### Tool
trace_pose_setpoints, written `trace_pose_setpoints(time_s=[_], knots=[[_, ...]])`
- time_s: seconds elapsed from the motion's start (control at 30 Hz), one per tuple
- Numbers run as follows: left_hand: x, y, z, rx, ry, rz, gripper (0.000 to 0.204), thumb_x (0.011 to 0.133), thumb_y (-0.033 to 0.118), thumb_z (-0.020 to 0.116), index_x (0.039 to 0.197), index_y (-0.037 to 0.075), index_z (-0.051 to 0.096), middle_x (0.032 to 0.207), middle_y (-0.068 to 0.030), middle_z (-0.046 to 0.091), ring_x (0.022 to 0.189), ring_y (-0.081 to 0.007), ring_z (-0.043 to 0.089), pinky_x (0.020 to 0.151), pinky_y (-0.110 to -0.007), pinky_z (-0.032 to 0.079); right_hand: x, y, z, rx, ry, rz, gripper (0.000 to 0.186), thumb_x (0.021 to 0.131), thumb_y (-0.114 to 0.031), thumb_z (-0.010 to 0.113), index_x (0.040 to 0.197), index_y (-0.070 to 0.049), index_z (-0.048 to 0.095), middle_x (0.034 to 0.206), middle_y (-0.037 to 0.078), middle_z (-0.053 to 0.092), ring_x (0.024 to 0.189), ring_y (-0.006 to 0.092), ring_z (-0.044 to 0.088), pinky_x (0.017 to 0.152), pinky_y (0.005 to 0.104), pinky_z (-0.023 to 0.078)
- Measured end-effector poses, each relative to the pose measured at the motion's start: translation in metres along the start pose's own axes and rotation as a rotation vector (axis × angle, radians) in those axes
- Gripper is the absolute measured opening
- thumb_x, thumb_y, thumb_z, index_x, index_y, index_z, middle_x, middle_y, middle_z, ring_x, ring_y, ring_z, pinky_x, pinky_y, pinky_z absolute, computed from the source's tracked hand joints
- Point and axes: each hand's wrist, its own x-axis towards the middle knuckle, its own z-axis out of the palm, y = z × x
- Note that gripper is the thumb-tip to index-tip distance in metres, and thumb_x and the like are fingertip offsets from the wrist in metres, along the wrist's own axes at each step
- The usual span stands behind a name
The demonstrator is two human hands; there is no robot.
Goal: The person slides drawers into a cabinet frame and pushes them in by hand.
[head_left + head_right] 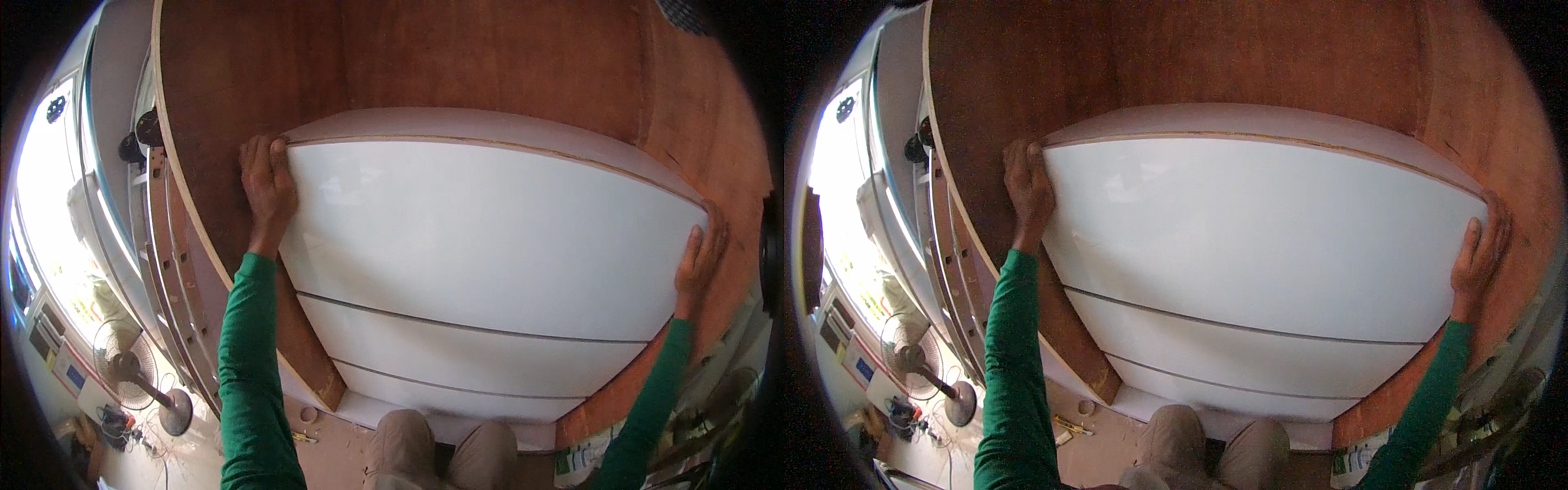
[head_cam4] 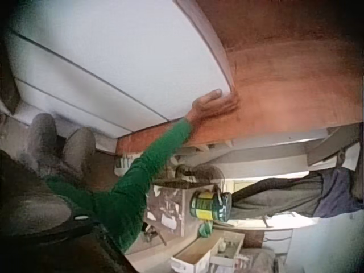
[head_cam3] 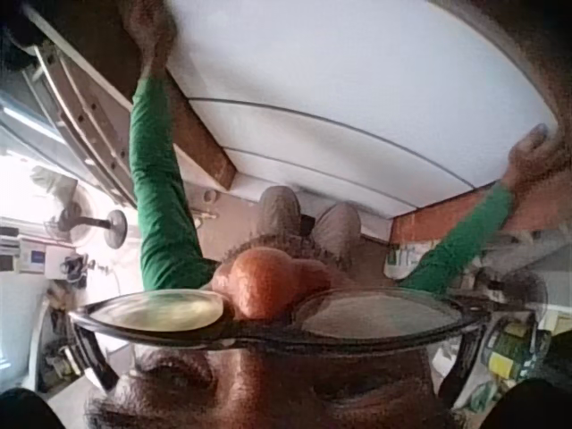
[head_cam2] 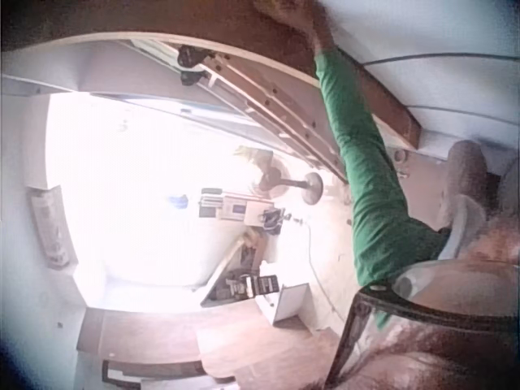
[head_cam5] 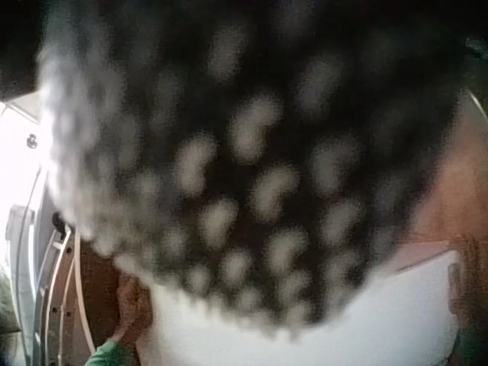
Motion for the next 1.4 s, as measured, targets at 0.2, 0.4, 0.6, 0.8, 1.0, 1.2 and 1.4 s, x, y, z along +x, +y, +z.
trace_pose_setpoints(time_s=[0.2, 0.4, 0.6, 0.8, 1.0, 1.2, 1.4], knots=[[-0.005, 0.003, 0.005, -0.014, 0.03, -0.006, 0.05, 0.115, 0.038, 0.04, 0.109, -0.002, 0.07, 0.11, -0.0197, 0.064, 0.109, -0.0365, 0.058, 0.101, -0.05, 0.044, 0.01, -0.009, -0.008, -0.038, -0.057, -0.059, 0.051, 0.114, -0.03, 0.037, 0.154, -0.002, 0.053, 0.156, 0.024, 0.054, 0.147, 0.0424, 0.045, 0.126, 0.0555, 0.029], [0.0, 0.005, -0.005, -0.005, -0.048, -0.107, 0.056, 0.116, 0.044, 0.038, 0.107, -0.002, 0.069, 0.106, -0.0198, 0.065, 0.104, -0.0357, 0.061, 0.097, -0.05, 0.047, 0.002, 0.004, -0.02, -0.059, -0.202, 0.19, 0.046, 0.113, -0.024, 0.037, 0.146, 0.0, 0.057, 0.147, 0.026, 0.059, 0.139, 0.0407, 0.054, 0.121, 0.0502, 0.037], [0.008, 0.009, 0.001, -0.112, -0.045, -0.164, 0.044, 0.115, 0.031, 0.047, 0.106, -0.004, 0.073, 0.1, -0.0171, 0.068, 0.093, -0.0324, 0.064, 0.089, -0.045, 0.051, 0.014, 0.03, -0.016, 0.047, -0.051, 0.159, 0.042, 0.116, -0.029, 0.041, 0.13, 0.003, 0.065, 0.13, 0.025, 0.067, 0.123, 0.0411, 0.063, 0.109, 0.0486, 0.048], [0.018, -0.01, -0.004, -0.082, 0.018, -0.054, 0.037, 0.113, 0.028, 0.052, 0.109, -0.001, 0.074, 0.103, -0.0183, 0.07, 0.098, -0.0358, 0.064, 0.094, -0.047, 0.049, 0.025, 0.015, 0.003, 0.079, 0.011, 0.224, 0.048, 0.118, -0.037, 0.041, 0.13, 0.0, 0.068, 0.124, 0.024, 0.071, 0.117, 0.0375, 0.068, 0.101, 0.0461, 0.051], [-0.012, -0.035, 0.0, 0.091, 0.043, 0.138, 0.033, 0.108, 0.025, 0.063, 0.132, 0.002, 0.068, 0.126, -0.0192, 0.069, 0.124, -0.0387, 0.062, 0.111, -0.053, 0.045, 0.022, 0.016, -0.005, 0.113, -0.016, 0.239, 0.054, 0.115, -0.042, 0.049, 0.14, 0.004, 0.063, 0.142, 0.026, 0.065, 0.13, 0.0422, 0.063, 0.111, 0.0496, 0.049], [-0.122, 0.026, -0.05, -0.053, 0.054, -0.419, 0.08, 0.1, 0.032, 0.075, 0.157, -0.009, 0.037, 0.151, -0.0319, 0.044, 0.14, -0.0492, 0.046, 0.12, -0.056, 0.038, -0.068, -0.046, -0.068, -0.149, 0.004, 0.441, 0.09, 0.106, -0.058, 0.061, 0.156, 0.014, 0.041, 0.151, 0.038, 0.054, 0.142, 0.0472, 0.055, 0.119, 0.0498, 0.046], [-0.207, 0.043, -0.073, -0.171, -0.086, -0.935, 0.065, 0.097, 0.037, 0.078, 0.139, -0.01, 0.06, 0.136, -0.0319, 0.064, 0.128, -0.0448, 0.062, 0.112, -0.05, 0.045, -0.151, -0.097, -0.087, 0.375, -0.416, 0.955, 0.082, 0.108, -0.049, 0.063, 0.157, 0.013, 0.04, 0.158, 0.036, 0.048, 0.143, 0.0448, 0.053, 0.119, 0.0498, 0.044]])
